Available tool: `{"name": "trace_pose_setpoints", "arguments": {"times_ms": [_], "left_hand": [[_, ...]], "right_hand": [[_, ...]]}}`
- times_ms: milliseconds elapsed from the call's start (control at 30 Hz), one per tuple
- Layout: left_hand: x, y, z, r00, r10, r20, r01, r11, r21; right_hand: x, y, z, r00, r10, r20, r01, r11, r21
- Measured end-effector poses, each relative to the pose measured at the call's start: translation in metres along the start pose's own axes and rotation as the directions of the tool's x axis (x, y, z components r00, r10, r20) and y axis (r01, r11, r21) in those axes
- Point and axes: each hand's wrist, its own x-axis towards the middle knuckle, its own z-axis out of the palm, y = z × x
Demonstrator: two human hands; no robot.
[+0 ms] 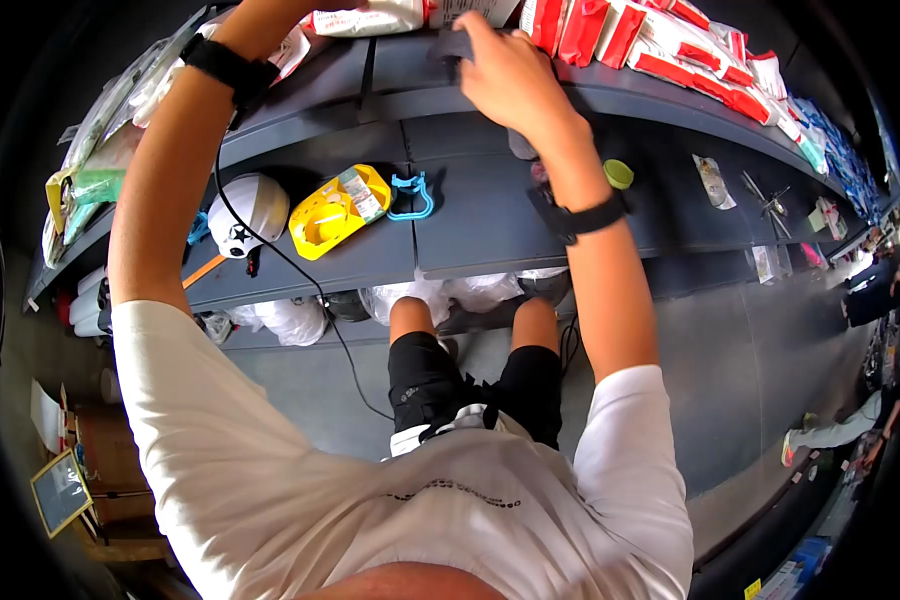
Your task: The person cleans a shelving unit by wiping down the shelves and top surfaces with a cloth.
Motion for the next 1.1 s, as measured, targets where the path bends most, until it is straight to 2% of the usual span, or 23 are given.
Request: {"name": "trace_pose_setpoints", "arguments": {"times_ms": [67,100,167,200,233,267,300,367,433,500,567,600,633,700,767,833,900,967,1033,1067,1100], "left_hand": [[-0.003,0.003,0.005,1.000,0.005,0.009,-0.005,1.000,0.031],[-0.002,0.005,0.006,0.999,0.023,0.025,-0.025,0.998,0.065],[-0.004,0.021,-0.001,0.992,0.104,-0.074,-0.088,0.978,0.189],[-0.005,0.024,-0.006,0.982,0.184,-0.049,-0.175,0.974,0.145],[-0.007,0.035,-0.029,0.967,0.255,-0.027,-0.251,0.963,0.098],[0.001,0.041,-0.025,0.917,0.285,-0.279,-0.318,0.944,-0.081],[0.010,0.046,-0.022,0.888,0.315,-0.334,-0.321,0.946,0.038],[0.031,0.051,-0.016,0.902,0.228,-0.367,-0.279,0.956,-0.093],[0.054,0.067,-0.030,0.920,0.220,-0.324,-0.265,0.959,-0.101],[0.079,0.078,-0.025,0.935,0.217,-0.280,-0.254,0.961,-0.105],[0.106,0.087,0.002,0.819,0.306,-0.485,-0.317,0.946,0.062],[0.110,0.090,0.005,0.882,0.305,-0.360,-0.279,0.952,0.123],[0.113,0.090,0.008,0.878,0.310,-0.364,-0.284,0.951,0.124],[0.109,0.082,0.009,0.955,0.245,-0.169,-0.227,0.967,0.117],[0.108,0.077,0.014,0.950,0.244,-0.196,-0.227,0.968,0.103],[0.104,0.077,0.007,0.969,0.191,-0.156,-0.186,0.982,0.044],[0.106,0.073,0.008,0.975,0.179,-0.133,-0.177,0.984,0.031],[0.106,0.068,0.010,0.981,0.159,-0.115,-0.158,0.987,0.020],[0.104,0.059,0.008,0.973,0.162,-0.164,-0.158,0.987,0.035],[0.104,0.057,0.003,0.973,0.161,-0.164,-0.158,0.987,0.034],[0.105,0.055,-0.002,0.983,0.134,-0.125,-0.137,0.991,-0.011]], "right_hand": [[-0.016,0.003,-0.016,1.000,-0.012,0.023,0.008,0.991,0.137],[-0.023,0.006,-0.020,1.000,-0.001,0.017,-0.001,0.991,0.131],[-0.036,0.009,-0.027,0.979,-0.206,-0.002,0.203,0.966,0.162],[-0.044,0.011,-0.037,0.976,-0.215,0.039,0.200,0.951,0.234],[-0.054,0.014,-0.048,0.976,-0.216,0.033,0.203,0.952,0.230],[-0.064,0.018,-0.059,0.976,-0.212,0.048,0.190,0.938,0.290],[-0.075,0.021,-0.069,0.976,-0.208,0.066,0.173,0.921,0.349],[-0.088,0.028,-0.091,0.977,-0.208,0.041,0.182,0.921,0.345],[-0.098,0.047,-0.108,0.997,-0.081,-0.014,0.082,0.957,0.279],[-0.103,0.073,-0.116,0.989,-0.006,-0.146,0.037,0.977,0.212],[-0.101,0.092,-0.120,0.978,-0.007,-0.208,0.037,0.989,0.141],[-0.102,0.099,-0.118,0.970,0.025,-0.242,0.005,0.992,0.123],[-0.103,0.105,-0.116,0.959,0.053,-0.278,-0.025,0.994,0.103],[-0.103,0.111,-0.106,0.980,0.057,-0.192,-0.038,0.994,0.105],[-0.095,0.115,-0.093,0.983,-0.042,-0.177,0.057,0.996,0.076],[-0.081,0.116,-0.087,0.988,-0.018,-0.152,0.032,0.995,0.090],[-0.062,0.122,-0.078,0.985,-0.082,-0.152,0.095,0.992,0.078],[-0.047,0.112,-0.082,0.990,-0.080,-0.120,0.089,0.993,0.077],[-0.035,0.100,-0.093,0.971,0.134,0.198,-0.142,0.990,0.027],[-0.032,0.097,-0.092,0.990,0.018,0.137,-0.031,0.996,0.089],[-0.031,0.093,-0.090,0.991,0.020,0.134,-0.032,0.995,0.089]]}}
